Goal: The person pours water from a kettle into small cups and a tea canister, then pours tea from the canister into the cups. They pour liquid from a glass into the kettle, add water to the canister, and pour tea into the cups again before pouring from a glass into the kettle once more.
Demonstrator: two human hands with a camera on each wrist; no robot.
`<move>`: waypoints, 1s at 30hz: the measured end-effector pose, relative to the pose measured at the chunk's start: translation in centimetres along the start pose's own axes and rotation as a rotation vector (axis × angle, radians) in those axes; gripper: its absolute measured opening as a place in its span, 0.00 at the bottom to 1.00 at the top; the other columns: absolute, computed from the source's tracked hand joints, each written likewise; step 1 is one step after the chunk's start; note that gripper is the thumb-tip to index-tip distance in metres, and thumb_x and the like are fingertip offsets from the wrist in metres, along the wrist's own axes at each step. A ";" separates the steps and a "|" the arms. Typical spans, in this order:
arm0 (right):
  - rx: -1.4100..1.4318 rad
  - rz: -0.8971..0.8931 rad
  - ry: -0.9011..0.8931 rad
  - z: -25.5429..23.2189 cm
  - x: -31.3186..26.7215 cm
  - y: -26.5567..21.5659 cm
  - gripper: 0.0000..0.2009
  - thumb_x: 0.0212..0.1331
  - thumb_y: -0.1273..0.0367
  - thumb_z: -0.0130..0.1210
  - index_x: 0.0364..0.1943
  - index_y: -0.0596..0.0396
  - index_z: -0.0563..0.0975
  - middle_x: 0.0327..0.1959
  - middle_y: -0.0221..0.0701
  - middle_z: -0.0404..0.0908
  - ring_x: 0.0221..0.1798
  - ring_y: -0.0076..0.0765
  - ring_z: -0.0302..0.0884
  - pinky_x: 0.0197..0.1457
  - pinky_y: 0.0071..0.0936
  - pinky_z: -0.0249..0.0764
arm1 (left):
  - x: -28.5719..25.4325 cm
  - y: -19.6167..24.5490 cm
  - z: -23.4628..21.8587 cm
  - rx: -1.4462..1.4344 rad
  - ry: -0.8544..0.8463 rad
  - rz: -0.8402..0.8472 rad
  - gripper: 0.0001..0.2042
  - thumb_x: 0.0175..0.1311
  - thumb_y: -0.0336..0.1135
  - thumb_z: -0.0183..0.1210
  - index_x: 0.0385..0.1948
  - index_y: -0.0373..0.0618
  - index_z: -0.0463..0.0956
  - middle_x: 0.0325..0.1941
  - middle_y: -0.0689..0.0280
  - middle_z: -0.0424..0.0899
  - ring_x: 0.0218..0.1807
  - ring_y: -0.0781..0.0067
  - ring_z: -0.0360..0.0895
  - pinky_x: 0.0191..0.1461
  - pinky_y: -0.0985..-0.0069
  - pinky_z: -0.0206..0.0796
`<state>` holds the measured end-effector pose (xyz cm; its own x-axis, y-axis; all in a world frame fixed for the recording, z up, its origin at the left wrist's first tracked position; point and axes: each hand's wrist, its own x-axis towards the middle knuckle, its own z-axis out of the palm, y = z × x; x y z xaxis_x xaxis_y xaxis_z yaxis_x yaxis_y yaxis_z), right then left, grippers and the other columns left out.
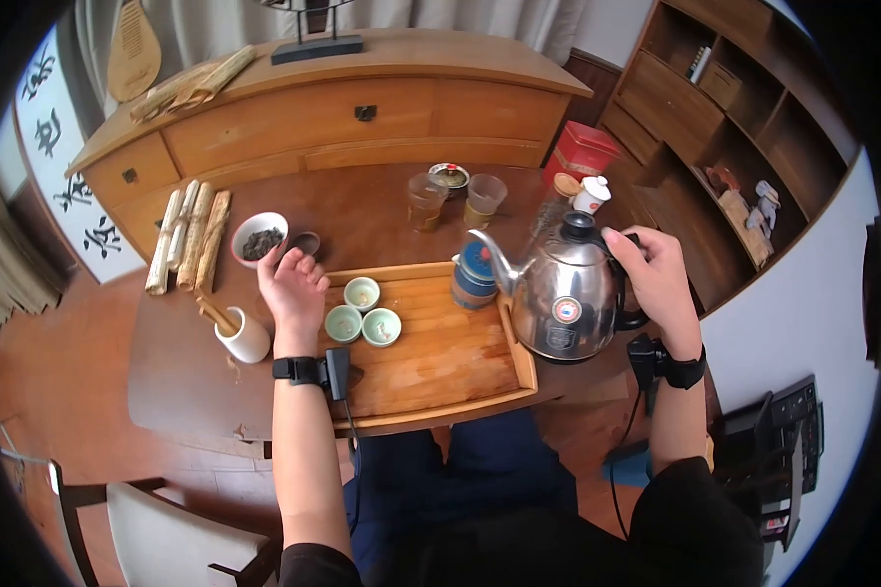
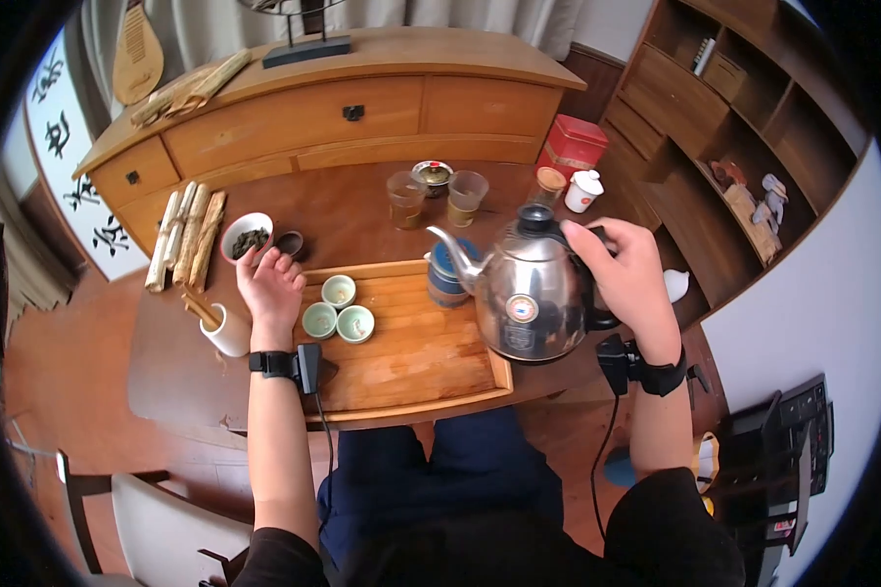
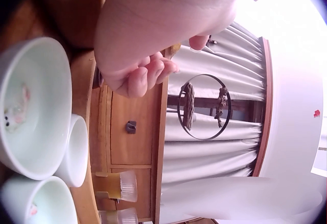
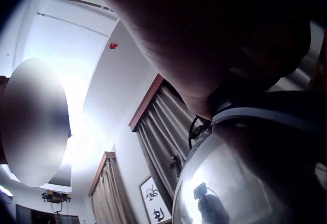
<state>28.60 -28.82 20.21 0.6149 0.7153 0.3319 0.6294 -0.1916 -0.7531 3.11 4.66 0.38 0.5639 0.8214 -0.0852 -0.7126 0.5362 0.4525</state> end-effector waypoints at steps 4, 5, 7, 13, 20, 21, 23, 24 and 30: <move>0.062 0.037 0.174 -2.8 -1.8 8.1 0.15 0.68 0.64 0.61 0.29 0.64 0.82 0.22 0.20 0.78 0.25 0.10 0.68 0.28 0.15 0.62 | -0.1 -0.1 0.1 0.020 -0.013 -0.012 0.18 0.63 0.56 0.53 0.31 0.48 0.72 0.23 0.71 0.65 0.25 0.74 0.62 0.27 0.76 0.54; 0.084 0.065 0.242 -3.0 -2.3 9.9 0.15 0.68 0.64 0.60 0.29 0.64 0.82 0.23 0.20 0.79 0.25 0.10 0.68 0.28 0.15 0.63 | -0.2 -0.2 0.3 0.032 -0.019 -0.019 0.18 0.63 0.56 0.53 0.31 0.48 0.72 0.23 0.71 0.65 0.25 0.74 0.62 0.27 0.76 0.54; 0.114 0.100 0.318 -2.8 -3.2 13.5 0.15 0.69 0.63 0.60 0.29 0.63 0.82 0.23 0.20 0.79 0.26 0.11 0.68 0.28 0.15 0.63 | -0.3 -0.2 0.7 0.009 0.014 -0.020 0.18 0.64 0.55 0.53 0.30 0.48 0.72 0.23 0.71 0.66 0.24 0.75 0.61 0.26 0.77 0.52; 0.136 0.197 0.522 -1.3 -4.3 19.4 0.16 0.69 0.63 0.60 0.30 0.64 0.82 0.25 0.22 0.80 0.28 0.13 0.70 0.32 0.17 0.66 | -0.3 -0.6 1.0 0.058 0.014 -0.020 0.19 0.62 0.56 0.54 0.30 0.48 0.71 0.23 0.71 0.66 0.25 0.74 0.61 0.28 0.77 0.51; 0.168 0.156 0.544 0.0 -4.0 21.2 0.15 0.69 0.63 0.59 0.37 0.65 0.82 0.29 0.26 0.83 0.32 0.15 0.74 0.38 0.17 0.69 | -0.3 -0.6 0.9 0.072 0.012 -0.013 0.19 0.62 0.57 0.54 0.30 0.48 0.72 0.24 0.71 0.66 0.25 0.74 0.60 0.29 0.76 0.52; 0.167 0.156 0.541 0.0 -3.9 21.3 0.15 0.69 0.63 0.59 0.37 0.65 0.82 0.29 0.26 0.83 0.32 0.15 0.74 0.38 0.17 0.69 | -0.3 -0.6 0.9 0.074 0.003 -0.018 0.19 0.62 0.57 0.54 0.31 0.48 0.72 0.24 0.71 0.65 0.26 0.74 0.60 0.29 0.76 0.52; 0.245 0.198 0.481 0.2 -3.9 21.6 0.15 0.70 0.62 0.59 0.39 0.66 0.82 0.31 0.27 0.84 0.34 0.17 0.76 0.39 0.19 0.71 | -0.3 -0.6 0.9 0.078 0.015 -0.019 0.19 0.62 0.57 0.54 0.31 0.49 0.71 0.24 0.71 0.65 0.26 0.74 0.60 0.29 0.76 0.51; 0.242 0.197 0.478 0.4 -3.8 21.8 0.15 0.70 0.62 0.59 0.39 0.66 0.82 0.31 0.27 0.84 0.34 0.17 0.76 0.39 0.19 0.71 | -0.4 -0.6 1.0 0.083 0.026 -0.021 0.19 0.62 0.56 0.55 0.31 0.49 0.71 0.24 0.72 0.65 0.25 0.74 0.60 0.29 0.76 0.51; 0.077 0.197 0.455 0.7 -4.3 19.8 0.17 0.69 0.61 0.59 0.48 0.65 0.79 0.39 0.35 0.84 0.42 0.28 0.79 0.47 0.28 0.72 | -0.3 -0.5 0.8 0.046 0.004 -0.026 0.18 0.62 0.55 0.54 0.31 0.48 0.71 0.23 0.71 0.65 0.25 0.74 0.60 0.29 0.76 0.51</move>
<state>38.14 -35.20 3.50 0.8741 0.3015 0.3809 0.4545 -0.2308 -0.8603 3.64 3.95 0.91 0.5801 0.8082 -0.1014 -0.6778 0.5480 0.4902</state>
